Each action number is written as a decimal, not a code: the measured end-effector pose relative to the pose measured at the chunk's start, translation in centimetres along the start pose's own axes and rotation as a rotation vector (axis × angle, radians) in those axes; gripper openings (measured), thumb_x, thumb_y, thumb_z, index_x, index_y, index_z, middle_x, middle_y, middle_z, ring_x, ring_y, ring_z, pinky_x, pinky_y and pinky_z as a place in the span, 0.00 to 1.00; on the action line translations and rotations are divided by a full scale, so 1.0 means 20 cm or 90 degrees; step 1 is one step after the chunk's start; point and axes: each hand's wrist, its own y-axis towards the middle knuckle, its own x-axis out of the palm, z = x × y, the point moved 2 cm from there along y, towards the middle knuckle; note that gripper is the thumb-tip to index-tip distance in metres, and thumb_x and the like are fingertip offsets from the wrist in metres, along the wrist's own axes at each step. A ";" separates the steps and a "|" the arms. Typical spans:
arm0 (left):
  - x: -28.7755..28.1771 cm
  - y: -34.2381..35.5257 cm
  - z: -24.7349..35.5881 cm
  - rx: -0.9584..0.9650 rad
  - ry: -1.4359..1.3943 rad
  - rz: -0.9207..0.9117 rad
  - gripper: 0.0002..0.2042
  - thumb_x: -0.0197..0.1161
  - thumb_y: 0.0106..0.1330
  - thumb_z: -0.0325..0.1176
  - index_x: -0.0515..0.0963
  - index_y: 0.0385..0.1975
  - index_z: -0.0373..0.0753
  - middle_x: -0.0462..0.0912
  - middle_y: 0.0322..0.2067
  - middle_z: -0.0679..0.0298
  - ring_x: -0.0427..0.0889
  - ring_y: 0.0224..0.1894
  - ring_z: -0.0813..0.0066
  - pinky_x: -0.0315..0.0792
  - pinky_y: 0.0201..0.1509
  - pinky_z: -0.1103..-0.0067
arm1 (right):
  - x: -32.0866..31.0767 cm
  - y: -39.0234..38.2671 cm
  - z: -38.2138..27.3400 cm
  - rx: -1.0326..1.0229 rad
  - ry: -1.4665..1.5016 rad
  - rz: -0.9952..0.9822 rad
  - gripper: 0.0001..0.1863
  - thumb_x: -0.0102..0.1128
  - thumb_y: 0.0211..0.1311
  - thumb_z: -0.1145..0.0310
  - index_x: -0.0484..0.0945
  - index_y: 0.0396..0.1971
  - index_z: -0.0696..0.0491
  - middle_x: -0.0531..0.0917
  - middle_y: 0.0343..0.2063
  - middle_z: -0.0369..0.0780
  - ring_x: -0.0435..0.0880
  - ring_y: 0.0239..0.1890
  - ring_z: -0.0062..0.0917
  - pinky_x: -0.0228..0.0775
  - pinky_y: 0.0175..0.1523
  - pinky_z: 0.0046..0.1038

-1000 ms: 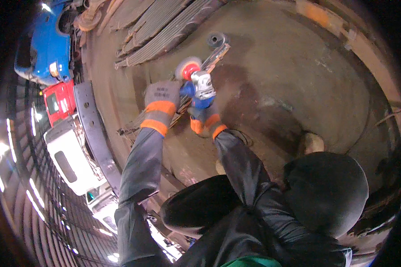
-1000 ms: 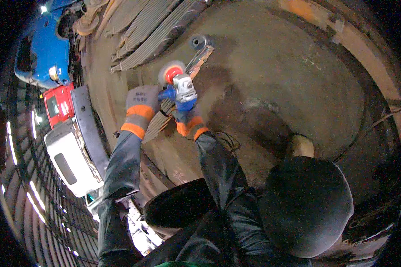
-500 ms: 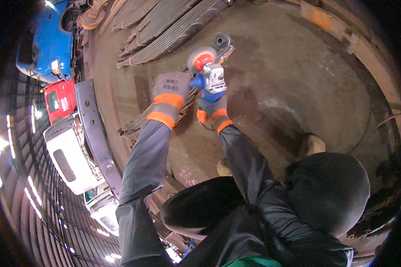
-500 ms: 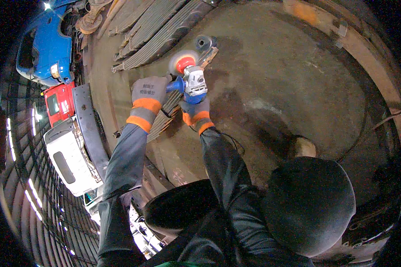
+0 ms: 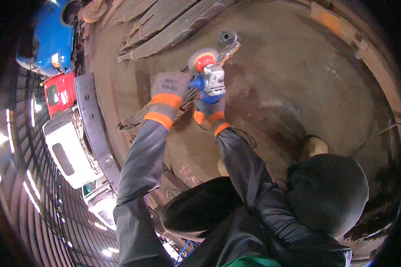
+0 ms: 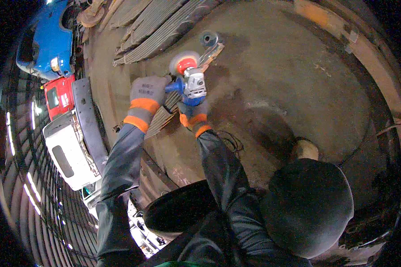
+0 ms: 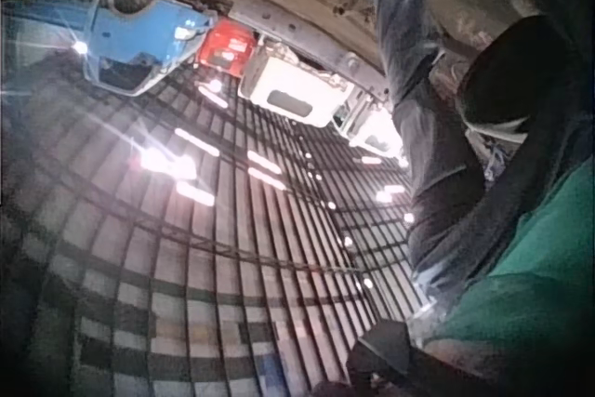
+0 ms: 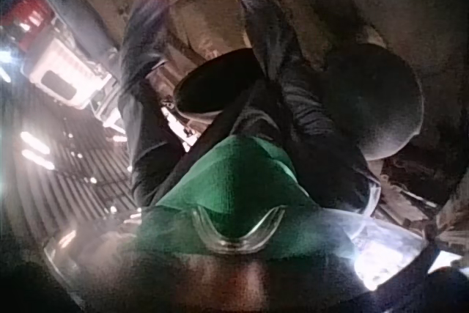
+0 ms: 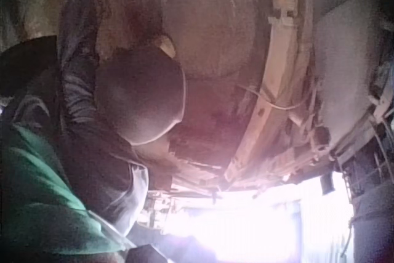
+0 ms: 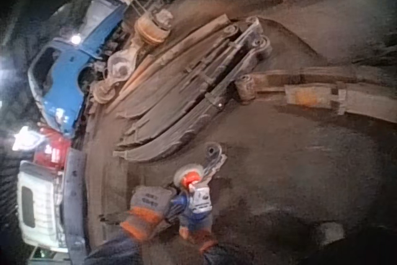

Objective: The person moves a blue fan, then uses an angle grinder to grind the ends of bundled metal rods. After grinding, the person picks up the bundle and places it aside.

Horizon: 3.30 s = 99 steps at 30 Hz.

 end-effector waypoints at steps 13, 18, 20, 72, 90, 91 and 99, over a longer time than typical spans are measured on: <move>-0.10 0.02 -0.02 -0.101 -0.095 -0.064 0.10 0.55 0.65 0.38 0.83 0.40 0.51 0.86 0.40 0.58 0.85 0.44 0.56 0.77 0.45 0.61 | -0.11 0.00 -0.40 0.070 0.156 0.065 0.25 0.67 0.41 0.82 0.78 0.45 0.55 0.84 0.37 0.33 0.81 0.36 0.20 0.75 0.38 0.29; -0.06 0.06 -0.05 -0.082 -0.083 -0.039 0.10 0.57 0.63 0.37 0.84 0.41 0.52 0.86 0.40 0.58 0.85 0.43 0.56 0.78 0.46 0.61 | -0.11 -0.01 -0.39 0.154 0.051 0.064 0.22 0.70 0.42 0.79 0.78 0.41 0.53 0.83 0.30 0.35 0.81 0.31 0.23 0.74 0.34 0.31; -0.02 0.09 -0.02 -0.085 -0.108 -0.014 0.11 0.57 0.63 0.37 0.84 0.41 0.52 0.86 0.39 0.59 0.85 0.43 0.56 0.78 0.46 0.61 | -0.21 0.02 -0.41 0.183 0.092 0.042 0.21 0.73 0.40 0.77 0.78 0.39 0.53 0.82 0.27 0.36 0.81 0.30 0.24 0.74 0.34 0.31; 0.05 0.40 -0.13 -0.182 -0.305 0.015 0.12 0.66 0.56 0.49 0.81 0.36 0.52 0.86 0.36 0.61 0.84 0.42 0.56 0.75 0.46 0.61 | -0.37 0.34 -0.90 0.049 -0.487 0.088 0.31 0.71 0.43 0.56 0.78 0.52 0.44 0.86 0.45 0.45 0.83 0.50 0.44 0.74 0.54 0.40; 0.18 0.53 -0.21 -0.069 -0.289 0.124 0.16 0.69 0.56 0.51 0.80 0.38 0.50 0.85 0.36 0.59 0.84 0.40 0.52 0.76 0.44 0.60 | -0.36 0.32 -0.89 0.027 -0.444 0.147 0.31 0.74 0.41 0.58 0.76 0.51 0.45 0.86 0.43 0.46 0.83 0.48 0.45 0.75 0.52 0.42; 0.18 0.53 -0.21 -0.048 -0.290 0.144 0.16 0.69 0.56 0.51 0.80 0.39 0.51 0.85 0.36 0.58 0.84 0.40 0.52 0.76 0.44 0.60 | -0.35 0.32 -0.87 0.024 -0.446 0.140 0.33 0.74 0.43 0.58 0.75 0.54 0.45 0.86 0.43 0.46 0.83 0.48 0.46 0.76 0.51 0.42; 0.03 0.63 -0.11 0.000 -0.190 0.048 0.14 0.64 0.58 0.48 0.82 0.42 0.53 0.86 0.35 0.58 0.84 0.39 0.51 0.77 0.43 0.59 | -0.36 0.26 -0.83 0.096 -0.410 0.264 0.36 0.76 0.40 0.57 0.77 0.55 0.46 0.85 0.45 0.45 0.83 0.50 0.43 0.74 0.55 0.39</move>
